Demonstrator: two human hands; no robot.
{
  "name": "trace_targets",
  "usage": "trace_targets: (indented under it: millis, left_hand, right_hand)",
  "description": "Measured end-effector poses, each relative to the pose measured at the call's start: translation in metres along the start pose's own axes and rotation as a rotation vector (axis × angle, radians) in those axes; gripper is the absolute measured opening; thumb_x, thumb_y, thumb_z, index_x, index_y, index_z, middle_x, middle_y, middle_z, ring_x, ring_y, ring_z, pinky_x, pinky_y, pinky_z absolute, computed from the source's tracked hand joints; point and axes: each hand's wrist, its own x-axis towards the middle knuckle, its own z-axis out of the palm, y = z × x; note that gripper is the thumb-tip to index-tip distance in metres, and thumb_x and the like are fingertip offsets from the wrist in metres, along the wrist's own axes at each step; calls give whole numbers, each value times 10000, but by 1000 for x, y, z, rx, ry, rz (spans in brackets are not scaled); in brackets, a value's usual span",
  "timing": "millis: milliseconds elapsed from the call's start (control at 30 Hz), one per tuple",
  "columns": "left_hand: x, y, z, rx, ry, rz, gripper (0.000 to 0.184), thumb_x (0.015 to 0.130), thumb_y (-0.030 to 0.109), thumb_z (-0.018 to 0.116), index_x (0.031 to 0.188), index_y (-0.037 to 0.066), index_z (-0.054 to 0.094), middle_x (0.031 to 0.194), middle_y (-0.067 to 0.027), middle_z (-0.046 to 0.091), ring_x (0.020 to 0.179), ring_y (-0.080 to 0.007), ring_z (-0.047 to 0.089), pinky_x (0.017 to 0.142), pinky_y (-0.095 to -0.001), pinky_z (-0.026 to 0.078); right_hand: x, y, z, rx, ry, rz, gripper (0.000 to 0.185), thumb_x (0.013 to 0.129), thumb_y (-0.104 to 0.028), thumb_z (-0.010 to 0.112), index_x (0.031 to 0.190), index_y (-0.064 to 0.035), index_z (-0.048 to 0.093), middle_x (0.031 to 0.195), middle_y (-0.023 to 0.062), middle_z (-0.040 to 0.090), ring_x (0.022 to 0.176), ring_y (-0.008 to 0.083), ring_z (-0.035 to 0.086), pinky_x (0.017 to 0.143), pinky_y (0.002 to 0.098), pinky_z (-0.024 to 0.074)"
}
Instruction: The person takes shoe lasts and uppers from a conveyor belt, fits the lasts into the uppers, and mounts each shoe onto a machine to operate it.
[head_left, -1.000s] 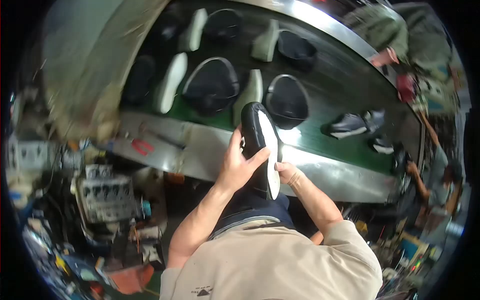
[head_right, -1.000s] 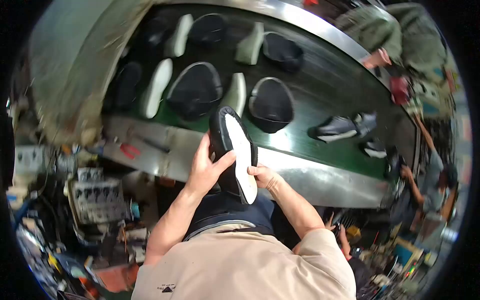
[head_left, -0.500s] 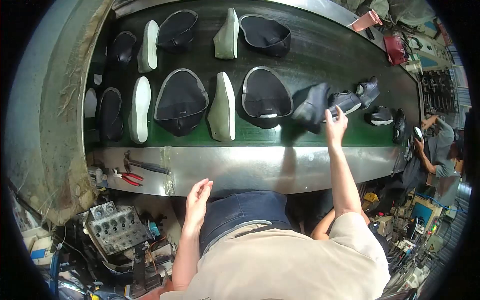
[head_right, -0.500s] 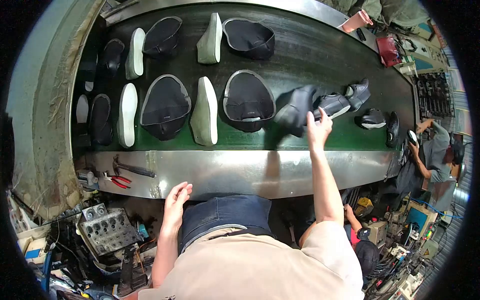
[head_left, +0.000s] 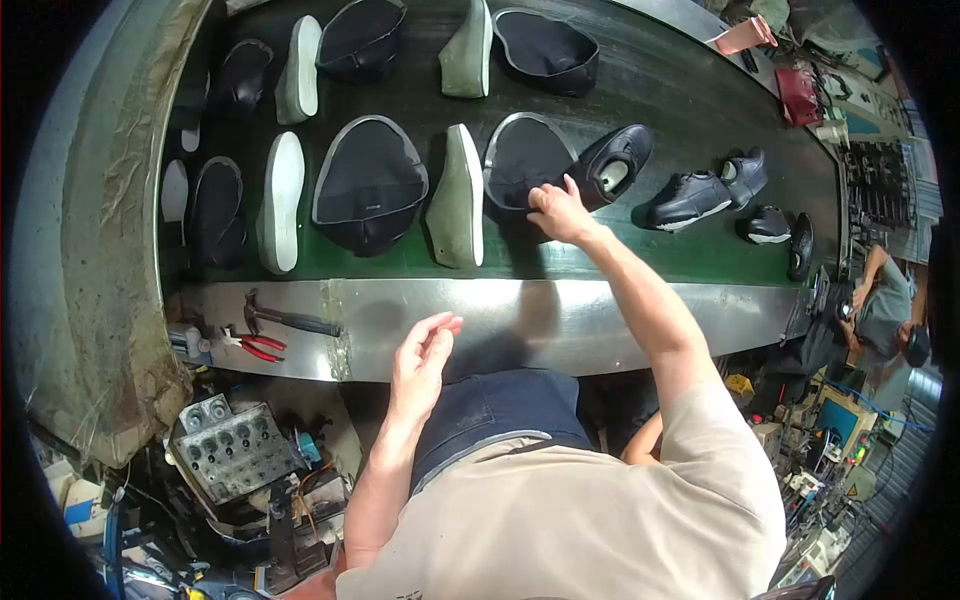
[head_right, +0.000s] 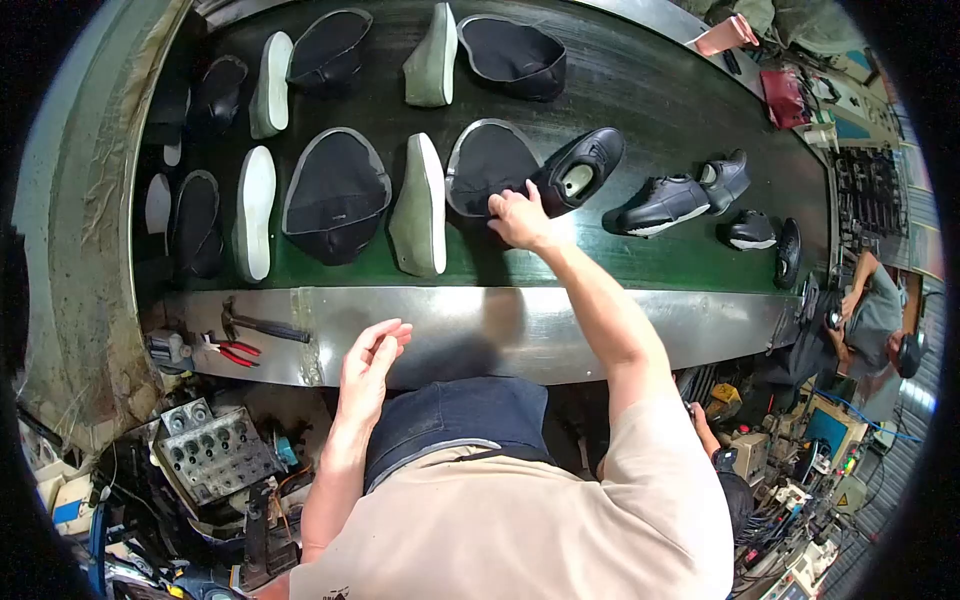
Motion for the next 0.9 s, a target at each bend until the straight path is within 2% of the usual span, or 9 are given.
trace_targets:
  millis: [33, 133, 400, 500, 533, 600, 733, 800, 900]
  left_hand:
    - [-2, 0, -4, -10, -8, -15, 333, 997, 190, 549, 1266, -7, 552, 1203, -134, 636, 1132, -192, 584, 996, -311, 435]
    - [-8, 6, -9, -20, -8, -2, 339, 990, 170, 562, 1266, -26, 541, 1213, -145, 629, 1159, -195, 576, 1025, -313, 427]
    - [-5, 63, -5, 736, -62, 530, 662, 756, 222, 806, 1310, 32, 498, 1297, -167, 522, 1265, -313, 476, 1139, -503, 181]
    - [-9, 54, -39, 403, -225, 168, 274, 760, 161, 809, 920, 0, 656, 840, -82, 638, 860, -190, 581, 845, -333, 452]
    - [-19, 53, -41, 176, -108, 55, 198, 778, 109, 792, 823, -23, 651, 715, -66, 600, 767, -115, 524, 693, -269, 452]
    - [-41, 42, -70, -23, -69, -18, 226, 804, 79, 764, 959, -31, 643, 875, -17, 638, 836, -60, 523, 741, -250, 454]
    - [-100, 16, -125, -480, 85, -131, 360, 886, 100, 679, 1206, -24, 567, 1093, -51, 640, 998, -126, 592, 895, -304, 471]
    - [-126, 0, -143, -681, 246, -151, 564, 936, 338, 631, 1353, -7, 473, 1304, -115, 581, 1186, -257, 566, 1031, -413, 429]
    - [-133, 14, -137, -643, 423, -37, 457, 943, 181, 622, 1335, -7, 482, 1266, -115, 600, 1147, -243, 588, 996, -388, 462]
  right_hand:
    - [-1, -5, -14, 61, -32, -1, 196, 869, -221, 661, 915, -78, 535, 819, 131, 621, 890, 312, 634, 1009, 543, 363]
    - [-17, -30, -52, 472, 46, 42, 222, 949, -211, 596, 927, -30, 469, 725, 207, 561, 695, 400, 594, 593, 442, 445]
    - [-70, -226, -136, 293, -239, -535, 130, 893, -180, 588, 943, -62, 566, 860, 127, 562, 781, 313, 625, 612, 410, 518]
    - [-41, -242, -127, 475, 32, -682, 120, 869, -132, 615, 910, -43, 547, 851, 115, 520, 824, 306, 595, 611, 409, 503]
    - [-19, -245, -125, 594, 273, -646, 87, 867, -71, 609, 915, -29, 550, 852, 118, 504, 817, 300, 561, 656, 390, 485]
    - [30, -228, -104, 832, 400, -268, 82, 885, -44, 605, 931, -10, 548, 867, 112, 524, 772, 238, 553, 719, 350, 470]
    - [133, -141, -18, 228, 819, 127, 569, 776, -333, 773, 1212, -68, 519, 1175, 183, 508, 1131, 364, 467, 975, 480, 391]
    - [146, -128, 8, 199, 501, 603, 788, 692, -415, 805, 1329, -88, 475, 1271, 196, 497, 1206, 370, 473, 1016, 469, 395]
    - [144, -111, 14, 405, 212, 710, 773, 688, -400, 783, 1334, -88, 497, 1241, 193, 574, 1173, 336, 550, 994, 424, 436]
